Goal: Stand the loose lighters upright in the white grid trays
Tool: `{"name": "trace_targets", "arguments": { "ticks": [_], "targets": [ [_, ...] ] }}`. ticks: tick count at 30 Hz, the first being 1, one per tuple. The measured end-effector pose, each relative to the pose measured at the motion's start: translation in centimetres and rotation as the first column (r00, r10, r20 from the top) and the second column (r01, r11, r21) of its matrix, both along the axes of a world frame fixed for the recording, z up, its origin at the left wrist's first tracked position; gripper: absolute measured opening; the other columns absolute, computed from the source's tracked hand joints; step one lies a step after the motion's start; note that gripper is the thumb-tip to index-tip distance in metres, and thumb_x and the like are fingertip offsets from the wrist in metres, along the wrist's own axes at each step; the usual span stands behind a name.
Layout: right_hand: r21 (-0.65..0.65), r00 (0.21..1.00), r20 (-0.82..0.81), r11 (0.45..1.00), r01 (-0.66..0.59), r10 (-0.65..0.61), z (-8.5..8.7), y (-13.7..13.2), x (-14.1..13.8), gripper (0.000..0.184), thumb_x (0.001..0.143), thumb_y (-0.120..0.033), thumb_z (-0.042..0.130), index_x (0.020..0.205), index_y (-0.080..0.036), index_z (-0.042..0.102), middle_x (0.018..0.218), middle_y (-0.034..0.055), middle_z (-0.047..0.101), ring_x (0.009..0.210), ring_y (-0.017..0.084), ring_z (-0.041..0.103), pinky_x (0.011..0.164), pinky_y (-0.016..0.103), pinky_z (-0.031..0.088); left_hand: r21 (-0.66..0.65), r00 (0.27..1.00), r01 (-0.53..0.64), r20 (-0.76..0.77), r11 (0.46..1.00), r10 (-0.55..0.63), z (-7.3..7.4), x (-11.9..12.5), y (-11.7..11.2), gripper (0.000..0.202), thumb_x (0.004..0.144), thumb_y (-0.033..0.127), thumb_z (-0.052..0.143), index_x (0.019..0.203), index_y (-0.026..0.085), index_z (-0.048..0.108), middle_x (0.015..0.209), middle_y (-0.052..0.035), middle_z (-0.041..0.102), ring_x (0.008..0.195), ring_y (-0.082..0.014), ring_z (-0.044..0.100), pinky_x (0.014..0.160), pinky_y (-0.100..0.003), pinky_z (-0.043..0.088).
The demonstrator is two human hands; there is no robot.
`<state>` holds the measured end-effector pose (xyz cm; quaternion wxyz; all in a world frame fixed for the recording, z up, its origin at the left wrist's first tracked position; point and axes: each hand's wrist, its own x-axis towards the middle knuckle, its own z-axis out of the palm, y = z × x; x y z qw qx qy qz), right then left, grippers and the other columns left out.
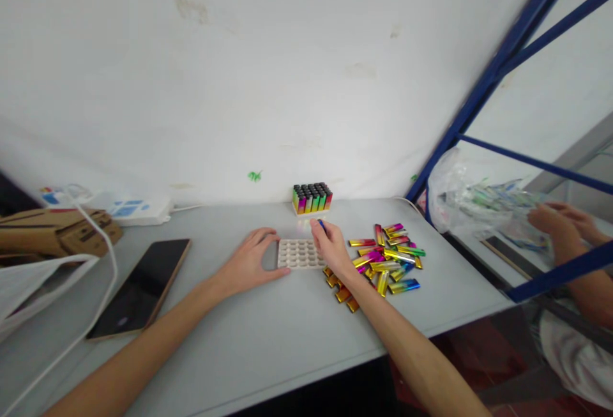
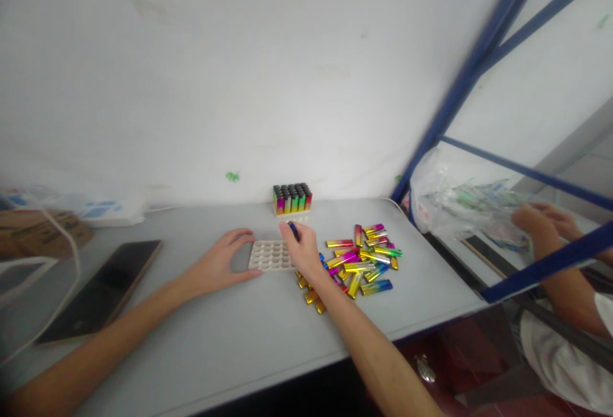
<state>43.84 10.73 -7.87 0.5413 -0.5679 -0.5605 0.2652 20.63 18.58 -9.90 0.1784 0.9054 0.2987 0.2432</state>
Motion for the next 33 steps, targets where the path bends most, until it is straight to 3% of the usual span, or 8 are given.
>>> {"name": "trace_targets", "arguments": {
  "ticks": [5,9,12,15,17,20,25,33],
  "targets": [
    [0.073,0.985,0.053,0.985,0.158,-0.162,-0.1,-0.2,0.1,0.051,0.094,-0.063,0.048,0.062,-0.025,0.037,0.059,-0.0041,0.034,0.06,0.013,0.035,0.058,0.03,0.026,-0.002,0.999,0.047,-0.022,0.999,-0.047,-0.2,-0.3,0.2,0.069,0.077,0.066,0.083,0.13,0.024,0.069,0.15,-0.0146,0.061,0.14,-0.0383,0.056,0.124,-0.054,0.043],
    [0.06,0.979,0.088,0.982,0.181,-0.185,0.1,-0.3,0.5,0.046,0.095,-0.059,0.047,0.064,-0.025,0.041,0.06,-0.004,0.039,0.061,0.014,0.039,0.059,0.029,0.029,-0.021,0.999,0.046,-0.015,0.999,-0.046,-0.3,-0.4,0.4,0.065,0.076,0.065,0.084,0.125,0.025,0.07,0.149,-0.0141,0.06,0.14,-0.0373,0.056,0.124,-0.053,0.045],
    [0.043,0.988,0.109,0.994,0.103,-0.107,0.4,-0.4,0.7,0.047,0.099,-0.063,0.05,0.072,-0.024,0.049,0.064,-0.0033,0.048,0.064,0.016,0.046,0.061,0.029,0.035,-0.028,0.999,0.034,-0.012,0.999,-0.035,-0.2,-0.4,0.1,0.066,0.075,0.067,0.086,0.123,0.024,0.07,0.148,-0.0138,0.06,0.14,-0.0369,0.057,0.124,-0.053,0.045],
    [-0.02,0.991,0.089,0.995,-0.097,0.099,0.8,-0.5,0.8,0.043,0.106,-0.062,0.044,0.092,-0.023,0.058,0.073,-0.0018,0.058,0.064,0.017,0.053,0.061,0.028,0.042,-0.028,1.0,0.029,0.001,0.999,-0.029,-0.1,-0.3,-0.3,0.066,0.076,0.068,0.085,0.123,0.024,0.071,0.146,-0.0133,0.061,0.138,-0.0361,0.058,0.123,-0.052,0.046],
    [0.012,0.969,0.151,0.979,-0.201,0.197,1.0,-0.6,0.6,0.043,0.109,-0.06,0.041,0.099,-0.023,0.06,0.086,0.0024,0.065,0.076,0.018,0.059,0.067,0.029,0.047,-0.028,1.0,0.028,0.015,0.999,-0.027,-0.1,-0.3,-0.4,0.067,0.076,0.068,0.085,0.125,0.024,0.072,0.145,-0.0137,0.061,0.138,-0.0363,0.058,0.123,-0.051,0.046],
    [0.092,0.913,0.366,0.969,-0.227,0.179,1.3,-0.6,0.3,0.044,0.11,-0.058,0.045,0.088,-0.023,0.059,0.09,0.0043,0.064,0.086,0.02,0.058,0.078,0.03,0.047,-0.034,0.999,0.032,0.032,0.999,-0.03,-0.3,-0.3,-0.3,0.068,0.076,0.068,0.086,0.127,0.024,0.074,0.144,-0.0135,0.062,0.137,-0.0364,0.059,0.123,-0.052,0.047],
    [0.0,0.873,0.455,0.98,-0.199,0.178,1.3,-0.2,0.4,0.044,0.109,-0.055,0.052,0.083,-0.021,0.059,0.066,-0.0034,0.055,0.062,0.015,0.049,0.063,0.027,0.036,-0.054,0.998,0.028,0.053,0.998,-0.025,-0.6,-0.2,-0.1,0.072,0.07,0.07,0.09,0.125,0.025,0.078,0.139,-0.0121,0.065,0.132,-0.0368,0.062,0.121,-0.055,0.049],
    [-0.053,0.77,0.586,0.96,-0.274,0.252,1.5,1.0,1.4,0.036,0.11,-0.048,0.057,0.098,-0.017,0.069,0.088,0.0049,0.074,0.076,0.018,0.063,0.073,0.027,0.043,-0.086,0.998,0.012,0.059,0.996,-0.007,-0.7,-0.2,0.1,0.07,0.066,0.066,0.095,0.122,0.027,0.08,0.138,-0.011,0.066,0.133,-0.0365,0.062,0.121,-0.054,0.049]
  ]
}}
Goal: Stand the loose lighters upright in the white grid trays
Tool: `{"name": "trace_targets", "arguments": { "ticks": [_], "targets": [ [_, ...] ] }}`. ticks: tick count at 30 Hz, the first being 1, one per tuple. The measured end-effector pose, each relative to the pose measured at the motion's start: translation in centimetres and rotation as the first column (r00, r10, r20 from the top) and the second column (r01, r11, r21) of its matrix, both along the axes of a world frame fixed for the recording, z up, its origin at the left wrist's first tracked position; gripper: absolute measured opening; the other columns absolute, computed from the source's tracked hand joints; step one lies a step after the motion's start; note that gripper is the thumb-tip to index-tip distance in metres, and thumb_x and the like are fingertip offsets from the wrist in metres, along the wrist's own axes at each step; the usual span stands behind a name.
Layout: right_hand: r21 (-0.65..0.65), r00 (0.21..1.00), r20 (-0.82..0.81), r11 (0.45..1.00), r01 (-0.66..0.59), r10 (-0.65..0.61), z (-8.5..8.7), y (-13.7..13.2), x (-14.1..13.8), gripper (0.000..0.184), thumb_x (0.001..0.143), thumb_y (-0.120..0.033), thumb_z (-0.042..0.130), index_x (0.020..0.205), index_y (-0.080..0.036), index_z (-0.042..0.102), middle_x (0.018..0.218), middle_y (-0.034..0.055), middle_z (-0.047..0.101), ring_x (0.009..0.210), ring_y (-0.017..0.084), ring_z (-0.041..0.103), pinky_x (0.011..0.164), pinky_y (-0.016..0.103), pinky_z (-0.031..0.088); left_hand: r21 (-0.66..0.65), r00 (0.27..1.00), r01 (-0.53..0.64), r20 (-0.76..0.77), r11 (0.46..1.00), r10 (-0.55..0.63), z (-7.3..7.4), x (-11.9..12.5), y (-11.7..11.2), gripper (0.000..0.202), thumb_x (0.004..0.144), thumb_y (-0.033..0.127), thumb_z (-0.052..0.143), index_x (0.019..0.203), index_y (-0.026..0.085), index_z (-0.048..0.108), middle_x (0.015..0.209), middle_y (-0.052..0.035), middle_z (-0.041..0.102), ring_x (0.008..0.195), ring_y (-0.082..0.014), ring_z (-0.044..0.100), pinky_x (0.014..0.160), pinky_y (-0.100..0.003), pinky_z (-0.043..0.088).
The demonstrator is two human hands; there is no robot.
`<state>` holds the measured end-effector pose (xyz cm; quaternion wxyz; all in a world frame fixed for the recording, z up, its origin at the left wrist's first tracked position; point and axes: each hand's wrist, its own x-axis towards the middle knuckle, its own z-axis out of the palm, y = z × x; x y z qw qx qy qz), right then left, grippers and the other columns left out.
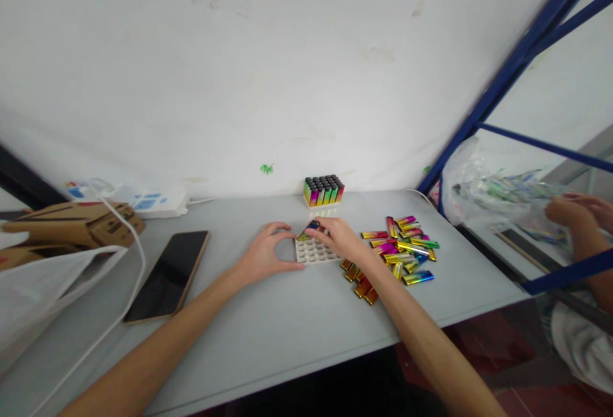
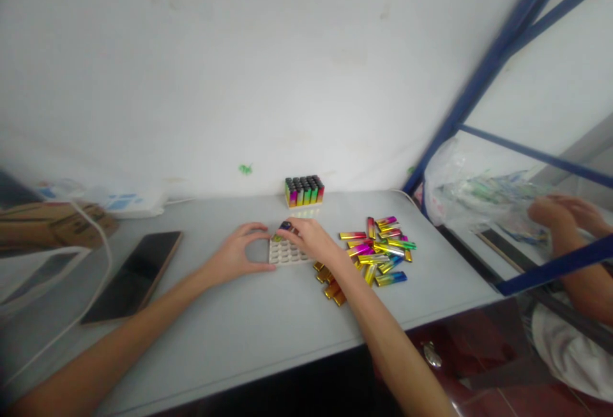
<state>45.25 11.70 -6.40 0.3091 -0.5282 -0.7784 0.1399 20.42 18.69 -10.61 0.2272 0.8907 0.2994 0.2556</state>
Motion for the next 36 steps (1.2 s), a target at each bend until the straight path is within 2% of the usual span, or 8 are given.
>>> {"name": "trace_targets", "arguments": {
  "ticks": [10,13,18,22,26,30,33,36],
  "targets": [
    [-0.065,0.907,0.421,0.997,0.044,-0.013,2.8,1.7,-2.5,0.036,0.109,-0.049,0.06,0.11,-0.015,0.071,0.101,0.0133,0.076,0.09,0.024,0.07,0.075,0.03,0.044,0.014,0.999,0.017,-0.027,1.0,-0.017,-0.3,-0.4,0.5,0.075,0.07,0.074,0.088,0.126,0.025,0.079,0.139,-0.0119,0.066,0.132,-0.037,0.062,0.121,-0.055,0.05],
    [-0.062,0.939,0.343,0.998,0.018,0.005,4.1,1.8,-1.1,0.038,0.106,-0.053,0.065,0.116,-0.017,0.072,0.104,0.012,0.076,0.093,0.024,0.07,0.077,0.03,0.046,0.012,0.999,0.018,-0.038,1.0,-0.017,-0.1,-0.5,0.5,0.077,0.071,0.076,0.086,0.129,0.025,0.077,0.14,-0.012,0.065,0.134,-0.0373,0.061,0.121,-0.055,0.049],
    [-0.174,0.984,0.113,0.978,-0.116,0.137,6.4,-0.6,6.1,0.028,0.105,-0.044,0.068,0.112,-0.018,0.076,0.096,0.0058,0.077,0.084,0.019,0.068,0.079,0.03,0.051,0.008,0.999,0.023,-0.044,1.0,-0.023,0.4,-0.5,0.3,0.076,0.074,0.076,0.084,0.131,0.027,0.075,0.142,-0.0105,0.065,0.133,-0.036,0.062,0.122,-0.055,0.048],
    [-0.264,0.964,0.176,0.953,-0.149,0.2,4.9,-3.4,10.4,0.022,0.099,-0.034,0.075,0.116,-0.021,0.08,0.115,0.0095,0.077,0.106,0.025,0.069,0.101,0.039,0.052,0.017,0.999,0.02,-0.044,1.0,-0.019,0.9,-0.6,0.1,0.074,0.077,0.075,0.082,0.131,0.025,0.075,0.143,-0.0116,0.065,0.133,-0.0365,0.063,0.122,-0.055,0.049],
    [-0.329,0.949,0.197,0.928,-0.172,0.245,2.4,-4.1,11.1,0.027,0.097,-0.031,0.076,0.123,-0.023,0.079,0.123,0.0114,0.073,0.121,0.029,0.065,0.111,0.044,0.05,0.014,0.998,0.028,-0.057,1.0,-0.027,1.1,-0.7,0.1,0.074,0.079,0.074,0.08,0.133,0.025,0.073,0.145,-0.0123,0.065,0.134,-0.0357,0.063,0.122,-0.053,0.049],
    [-0.33,0.947,0.137,0.915,-0.232,0.289,2.1,-3.4,11.1,0.019,0.098,-0.033,0.076,0.111,-0.021,0.079,0.118,0.0111,0.07,0.118,0.027,0.065,0.109,0.043,0.051,0.004,0.998,0.032,-0.049,0.999,-0.032,0.9,-0.9,0.2,0.074,0.08,0.075,0.08,0.133,0.024,0.073,0.146,-0.0131,0.065,0.135,-0.0365,0.062,0.123,-0.054,0.048],
    [-0.328,0.969,-0.033,0.913,-0.241,0.244,2.7,-3.3,11.2,0.022,0.097,-0.04,0.076,0.107,-0.021,0.078,0.115,0.0095,0.073,0.11,0.025,0.068,0.103,0.041,0.054,-0.007,0.999,0.02,-0.035,1.0,-0.02,0.8,-1.0,0.3,0.076,0.08,0.076,0.079,0.133,0.023,0.072,0.145,-0.0148,0.065,0.135,-0.0372,0.063,0.122,-0.055,0.048],
    [-0.278,0.934,-0.349,0.943,-0.182,0.077,3.0,-3.7,10.1,0.029,0.093,-0.048,0.079,0.106,-0.022,0.075,0.124,0.01,0.074,0.115,0.025,0.069,0.1,0.041,0.055,-0.009,0.999,0.03,-0.04,1.0,-0.03,0.9,-1.0,0.4,0.076,0.08,0.076,0.079,0.133,0.022,0.072,0.145,-0.0151,0.066,0.134,-0.0377,0.064,0.122,-0.055,0.049]
  ]
}}
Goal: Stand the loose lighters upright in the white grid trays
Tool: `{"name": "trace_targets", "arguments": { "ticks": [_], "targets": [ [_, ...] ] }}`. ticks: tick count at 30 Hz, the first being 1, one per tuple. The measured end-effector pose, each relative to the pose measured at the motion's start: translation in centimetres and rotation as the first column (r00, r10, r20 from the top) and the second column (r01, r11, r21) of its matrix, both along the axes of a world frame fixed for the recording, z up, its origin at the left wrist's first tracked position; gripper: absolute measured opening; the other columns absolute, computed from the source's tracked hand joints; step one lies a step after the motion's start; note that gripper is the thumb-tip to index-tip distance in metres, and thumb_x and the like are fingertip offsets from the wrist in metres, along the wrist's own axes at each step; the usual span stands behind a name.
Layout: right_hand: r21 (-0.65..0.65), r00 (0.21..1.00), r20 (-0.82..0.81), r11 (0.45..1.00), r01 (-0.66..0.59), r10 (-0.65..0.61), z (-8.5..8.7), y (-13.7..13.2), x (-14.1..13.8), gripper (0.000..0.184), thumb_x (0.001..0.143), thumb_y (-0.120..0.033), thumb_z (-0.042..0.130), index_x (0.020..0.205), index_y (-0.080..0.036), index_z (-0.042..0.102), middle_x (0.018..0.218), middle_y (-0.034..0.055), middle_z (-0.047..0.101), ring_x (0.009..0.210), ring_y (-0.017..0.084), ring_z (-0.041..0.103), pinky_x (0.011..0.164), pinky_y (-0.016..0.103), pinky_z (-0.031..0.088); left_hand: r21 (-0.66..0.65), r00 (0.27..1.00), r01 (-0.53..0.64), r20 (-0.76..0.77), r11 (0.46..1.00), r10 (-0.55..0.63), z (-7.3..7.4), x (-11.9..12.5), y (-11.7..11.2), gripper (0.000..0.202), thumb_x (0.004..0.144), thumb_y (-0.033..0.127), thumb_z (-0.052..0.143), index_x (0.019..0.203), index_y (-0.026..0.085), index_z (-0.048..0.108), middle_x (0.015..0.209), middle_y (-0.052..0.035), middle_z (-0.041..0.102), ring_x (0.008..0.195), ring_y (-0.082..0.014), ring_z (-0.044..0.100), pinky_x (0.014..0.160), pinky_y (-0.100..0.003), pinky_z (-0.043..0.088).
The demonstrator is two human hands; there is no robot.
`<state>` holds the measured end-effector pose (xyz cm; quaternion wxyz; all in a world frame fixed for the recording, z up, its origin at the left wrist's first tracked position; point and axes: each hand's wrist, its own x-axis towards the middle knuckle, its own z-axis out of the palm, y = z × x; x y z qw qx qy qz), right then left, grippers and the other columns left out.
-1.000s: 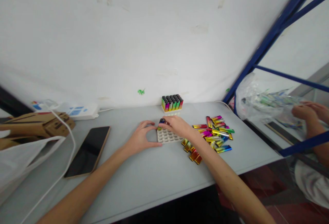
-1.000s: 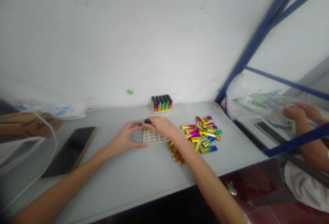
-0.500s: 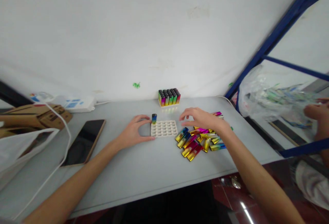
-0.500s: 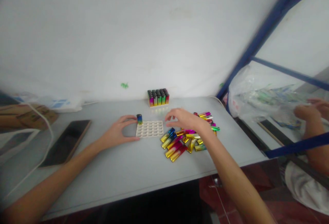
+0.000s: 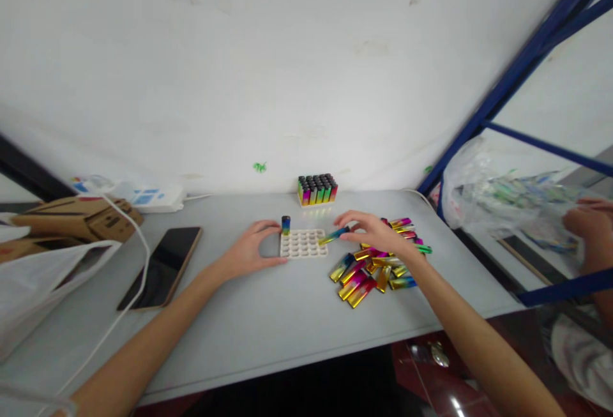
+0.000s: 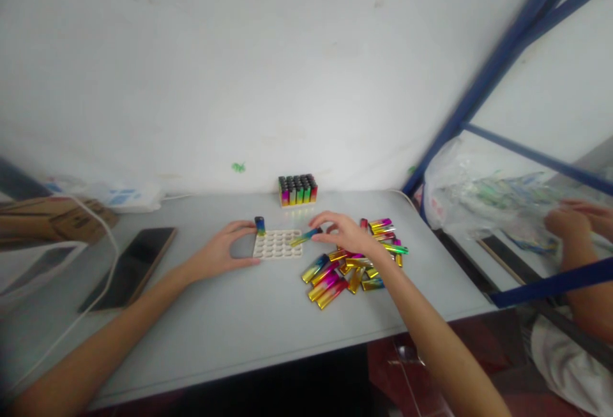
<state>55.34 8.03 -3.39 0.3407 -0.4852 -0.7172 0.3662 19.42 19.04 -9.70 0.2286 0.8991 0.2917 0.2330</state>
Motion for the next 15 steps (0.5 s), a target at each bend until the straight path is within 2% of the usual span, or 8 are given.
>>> {"name": "trace_targets", "arguments": {
  "ticks": [1,3,6,8,10,13,15],
  "targets": [
    [0.007,0.99,-0.129,0.998,0.061,-0.06,0.0,-0.1,-0.7,0.031,0.091,-0.049,0.08,0.105,-0.022,0.074,0.128,0.0102,0.074,0.12,0.026,0.069,0.102,0.042,0.055,0.002,1.0,0.004,0.001,1.0,-0.004,0.1,0.0,0.0,0.075,0.08,0.075,0.079,0.133,0.022,0.072,0.145,-0.0148,0.066,0.134,-0.0377,0.064,0.121,-0.055,0.05],
    [0.004,0.919,-0.368,0.988,0.154,-0.142,0.0,0.0,-2.6,0.034,0.089,-0.053,0.082,0.103,-0.023,0.071,0.127,0.0098,0.076,0.122,0.026,0.069,0.106,0.044,0.053,0.009,1.0,0.006,0.009,1.0,-0.006,0.2,0.1,0.0,0.073,0.081,0.074,0.079,0.133,0.023,0.072,0.145,-0.0145,0.066,0.133,-0.0376,0.065,0.121,-0.056,0.05],
    [-0.076,0.772,-0.601,0.977,0.201,-0.206,0.4,1.0,-5.7,0.045,0.086,-0.063,0.08,0.106,-0.026,0.062,0.105,0.0053,0.078,0.102,0.023,0.074,0.097,0.044,0.058,0.015,1.0,0.009,0.029,1.0,-0.009,0.1,0.2,0.0,0.072,0.081,0.073,0.079,0.132,0.023,0.073,0.143,-0.0145,0.067,0.132,-0.0375,0.065,0.12,-0.055,0.051],
    [-0.116,0.717,-0.658,0.972,0.205,-0.23,0.8,2.0,-7.4,0.053,0.083,-0.067,0.081,0.109,-0.028,0.055,0.089,-0.0007,0.074,0.083,0.02,0.073,0.086,0.04,0.059,0.019,0.999,0.016,0.039,1.0,-0.017,0.0,0.2,0.1,0.07,0.081,0.073,0.08,0.131,0.024,0.073,0.141,-0.0138,0.068,0.131,-0.0371,0.066,0.12,-0.055,0.051],
    [-0.12,0.71,-0.67,0.975,0.187,-0.218,1.0,3.0,-8.6,0.055,0.083,-0.067,0.081,0.109,-0.029,0.05,0.08,-0.0058,0.067,0.067,0.015,0.064,0.072,0.032,0.056,0.024,0.999,0.021,0.041,0.999,-0.022,-0.1,0.2,0.1,0.069,0.081,0.072,0.08,0.13,0.024,0.073,0.142,-0.0134,0.068,0.132,-0.0365,0.066,0.12,-0.055,0.051],
    [-0.129,0.743,-0.646,0.984,0.122,-0.177,0.5,4.0,-9.7,0.054,0.086,-0.069,0.076,0.106,-0.03,0.045,0.071,-0.0105,0.056,0.05,0.008,0.04,0.05,0.021,0.036,0.028,0.999,0.02,0.038,0.999,-0.022,-0.2,0.1,0.1,0.069,0.082,0.071,0.08,0.131,0.023,0.072,0.143,-0.0142,0.067,0.133,-0.0358,0.065,0.121,-0.054,0.05],
    [-0.15,0.773,-0.607,0.982,0.118,-0.185,-0.3,4.3,-10.0,0.054,0.087,-0.074,0.072,0.103,-0.029,0.045,0.064,-0.0127,0.044,0.047,0.008,0.028,0.046,0.02,0.023,0.029,0.999,0.021,0.04,0.999,-0.022,-0.3,0.1,0.1,0.07,0.083,0.072,0.079,0.132,0.022,0.071,0.143,-0.0146,0.067,0.132,-0.0356,0.065,0.121,-0.054,0.05]
  ]
}}
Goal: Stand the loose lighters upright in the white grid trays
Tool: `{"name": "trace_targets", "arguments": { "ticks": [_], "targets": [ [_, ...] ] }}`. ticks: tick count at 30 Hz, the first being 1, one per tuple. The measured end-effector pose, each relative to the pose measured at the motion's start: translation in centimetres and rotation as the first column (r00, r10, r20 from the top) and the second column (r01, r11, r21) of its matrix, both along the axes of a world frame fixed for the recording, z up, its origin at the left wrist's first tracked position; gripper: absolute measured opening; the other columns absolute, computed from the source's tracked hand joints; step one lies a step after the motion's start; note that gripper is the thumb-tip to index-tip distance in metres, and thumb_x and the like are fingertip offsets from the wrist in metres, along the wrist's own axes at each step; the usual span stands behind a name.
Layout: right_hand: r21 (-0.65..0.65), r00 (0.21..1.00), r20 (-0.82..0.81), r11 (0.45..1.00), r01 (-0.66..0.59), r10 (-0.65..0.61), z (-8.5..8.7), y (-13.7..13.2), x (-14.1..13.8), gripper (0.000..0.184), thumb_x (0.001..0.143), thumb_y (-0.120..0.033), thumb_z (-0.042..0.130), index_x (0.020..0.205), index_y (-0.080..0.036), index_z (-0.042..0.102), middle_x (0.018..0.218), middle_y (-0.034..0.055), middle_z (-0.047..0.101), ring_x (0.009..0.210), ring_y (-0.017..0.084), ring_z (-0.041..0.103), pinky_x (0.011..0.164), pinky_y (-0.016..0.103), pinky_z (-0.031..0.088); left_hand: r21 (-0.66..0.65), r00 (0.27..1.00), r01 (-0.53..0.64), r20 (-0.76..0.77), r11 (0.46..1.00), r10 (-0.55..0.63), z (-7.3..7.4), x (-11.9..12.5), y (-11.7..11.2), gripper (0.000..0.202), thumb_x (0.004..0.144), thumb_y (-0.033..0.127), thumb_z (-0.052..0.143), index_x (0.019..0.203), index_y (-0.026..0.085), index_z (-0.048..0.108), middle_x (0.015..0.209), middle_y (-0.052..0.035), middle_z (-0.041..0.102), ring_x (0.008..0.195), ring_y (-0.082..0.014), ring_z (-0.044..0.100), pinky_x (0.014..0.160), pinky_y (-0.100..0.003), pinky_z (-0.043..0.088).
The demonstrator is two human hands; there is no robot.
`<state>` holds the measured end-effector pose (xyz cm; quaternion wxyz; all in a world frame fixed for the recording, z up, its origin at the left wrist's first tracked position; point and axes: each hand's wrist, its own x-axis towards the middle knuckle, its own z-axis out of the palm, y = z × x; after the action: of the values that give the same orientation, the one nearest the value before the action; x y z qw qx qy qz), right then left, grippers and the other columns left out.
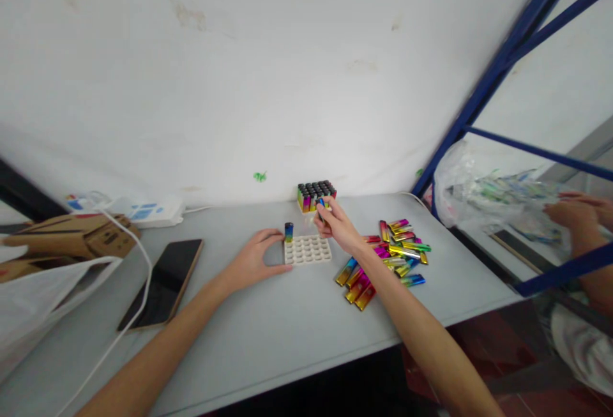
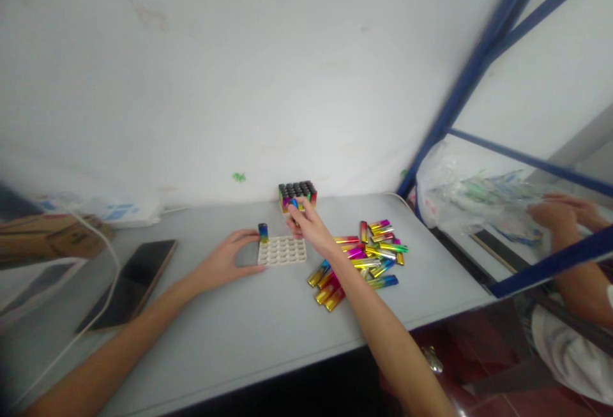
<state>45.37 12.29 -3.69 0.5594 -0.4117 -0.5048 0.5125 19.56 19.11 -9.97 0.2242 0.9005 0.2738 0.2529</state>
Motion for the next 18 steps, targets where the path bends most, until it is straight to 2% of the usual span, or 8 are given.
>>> {"name": "trace_targets", "arguments": {
  "ticks": [3,6,10,14,18],
  "targets": [
    [-0.012,0.993,0.111,0.999,0.052,-0.051,-1.2,0.2,-0.1,0.058,0.086,-0.082,0.065,0.095,-0.026,0.05,0.06,-0.0127,0.031,0.047,0.009,0.023,0.045,0.022,0.02,0.005,1.0,-0.001,0.004,1.0,0.001,-0.1,0.0,0.0,0.07,0.082,0.072,0.08,0.132,0.023,0.072,0.143,-0.014,0.067,0.132,-0.0356,0.065,0.121,-0.054,0.05],
    [0.051,0.955,0.231,0.983,0.177,-0.184,-2.0,0.1,-0.1,0.059,0.087,-0.083,0.06,0.08,-0.024,0.05,0.06,-0.0093,0.035,0.051,0.01,0.029,0.048,0.025,0.023,0.001,1.0,-0.002,-0.004,1.0,0.002,-0.1,0.0,0.0,0.07,0.082,0.071,0.08,0.132,0.023,0.072,0.143,-0.0138,0.067,0.133,-0.0358,0.065,0.122,-0.054,0.049],
    [0.17,0.858,0.379,0.937,0.305,-0.347,-2.6,-0.2,-0.4,0.055,0.091,-0.07,0.056,0.063,-0.024,0.043,0.06,-0.0048,0.039,0.059,0.013,0.036,0.055,0.028,0.027,0.002,1.0,-0.002,-0.007,1.0,0.002,0.1,0.0,-0.1,0.069,0.084,0.071,0.079,0.134,0.024,0.071,0.145,-0.0139,0.066,0.135,-0.0356,0.064,0.123,-0.055,0.047],
    [0.212,0.793,0.447,0.91,0.356,-0.414,-2.8,-0.6,-0.8,0.043,0.089,-0.056,0.05,0.061,-0.025,0.038,0.06,-0.0045,0.036,0.061,0.013,0.036,0.058,0.029,0.026,0.011,1.0,0.0,-0.024,1.0,0.0,0.4,0.0,-0.3,0.068,0.085,0.069,0.078,0.134,0.023,0.07,0.144,-0.0139,0.067,0.135,-0.0352,0.064,0.123,-0.054,0.048],
    [0.243,0.77,0.466,0.9,0.362,-0.435,-2.5,-0.9,-0.8,0.043,0.094,-0.056,0.048,0.066,-0.024,0.044,0.063,-0.0037,0.045,0.064,0.015,0.043,0.062,0.029,0.031,0.034,1.0,-0.004,-0.029,0.999,0.005,0.3,-0.1,-0.4,0.066,0.085,0.068,0.078,0.135,0.025,0.07,0.144,-0.0123,0.067,0.134,-0.0346,0.065,0.123,-0.052,0.049]
  ]
}}
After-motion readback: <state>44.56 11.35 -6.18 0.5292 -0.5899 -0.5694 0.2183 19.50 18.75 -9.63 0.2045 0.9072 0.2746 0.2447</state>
